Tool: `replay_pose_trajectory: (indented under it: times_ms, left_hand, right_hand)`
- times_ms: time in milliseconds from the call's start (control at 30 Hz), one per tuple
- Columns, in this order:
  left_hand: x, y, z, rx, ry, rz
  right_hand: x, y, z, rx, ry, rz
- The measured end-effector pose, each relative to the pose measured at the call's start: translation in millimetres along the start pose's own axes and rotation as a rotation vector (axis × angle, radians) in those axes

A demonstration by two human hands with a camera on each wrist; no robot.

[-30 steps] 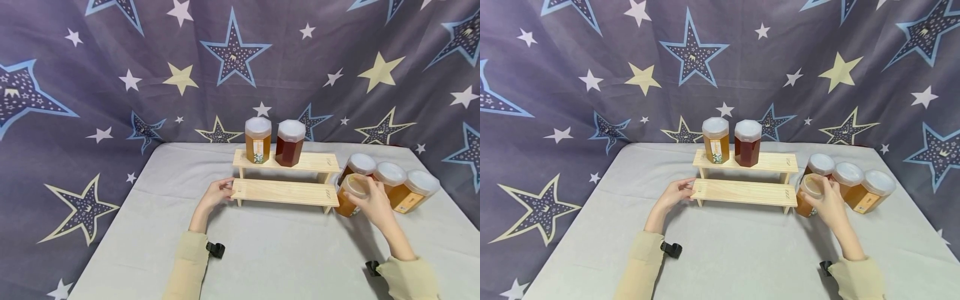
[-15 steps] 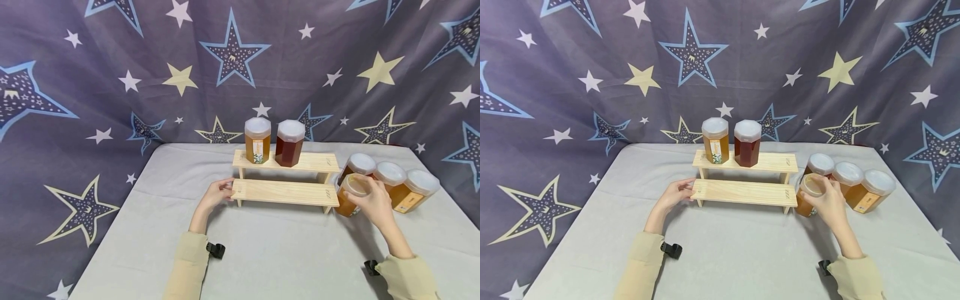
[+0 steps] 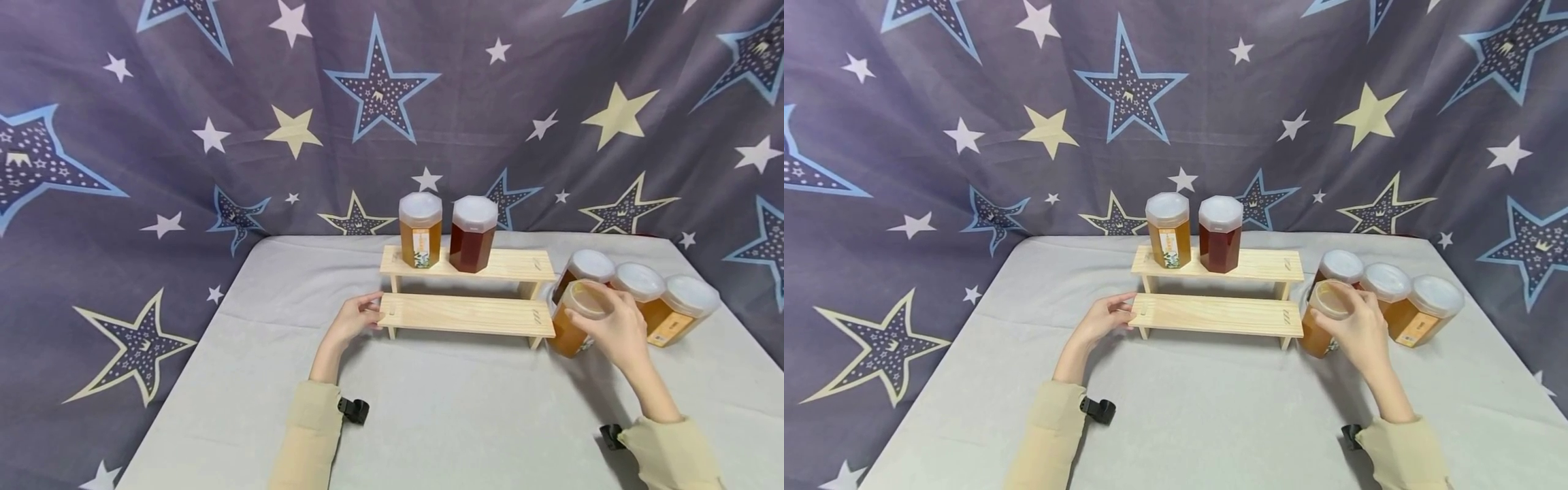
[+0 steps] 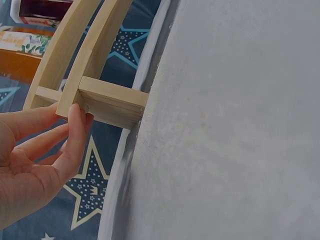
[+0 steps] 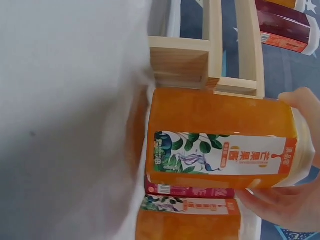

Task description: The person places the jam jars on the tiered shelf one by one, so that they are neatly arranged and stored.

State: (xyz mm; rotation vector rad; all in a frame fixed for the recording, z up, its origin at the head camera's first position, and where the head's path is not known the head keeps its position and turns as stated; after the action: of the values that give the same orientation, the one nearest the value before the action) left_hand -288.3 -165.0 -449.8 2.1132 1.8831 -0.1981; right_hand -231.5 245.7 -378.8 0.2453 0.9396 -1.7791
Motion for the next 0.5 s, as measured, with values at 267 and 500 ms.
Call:
replay_pose_trajectory:
  times_ms: [267, 500]
  left_hand:
    - [-0.4, -0.1, -0.9, -0.006, -0.003, 0.004]
    - [0.6, -1.0, -0.1, 0.008, 0.007, 0.011]
  right_hand:
    - [-14.5, -6.9, 8.5, -0.006, 0.028, -0.028]
    - [-23.3, -10.8, 16.3, -0.017, 0.040, -0.046]
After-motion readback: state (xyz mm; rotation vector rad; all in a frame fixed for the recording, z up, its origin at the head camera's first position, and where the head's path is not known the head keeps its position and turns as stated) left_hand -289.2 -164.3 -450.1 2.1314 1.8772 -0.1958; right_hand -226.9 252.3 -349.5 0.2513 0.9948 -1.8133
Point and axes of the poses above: each hand's wrist, its own y-axis away from the middle knuckle, its own x-axis out of the palm, z = x × y, the point moved 6 cm from there along -y, towards the middle knuckle, and after that the axes turned 7 degrees about -y, right-handed, at the moved point
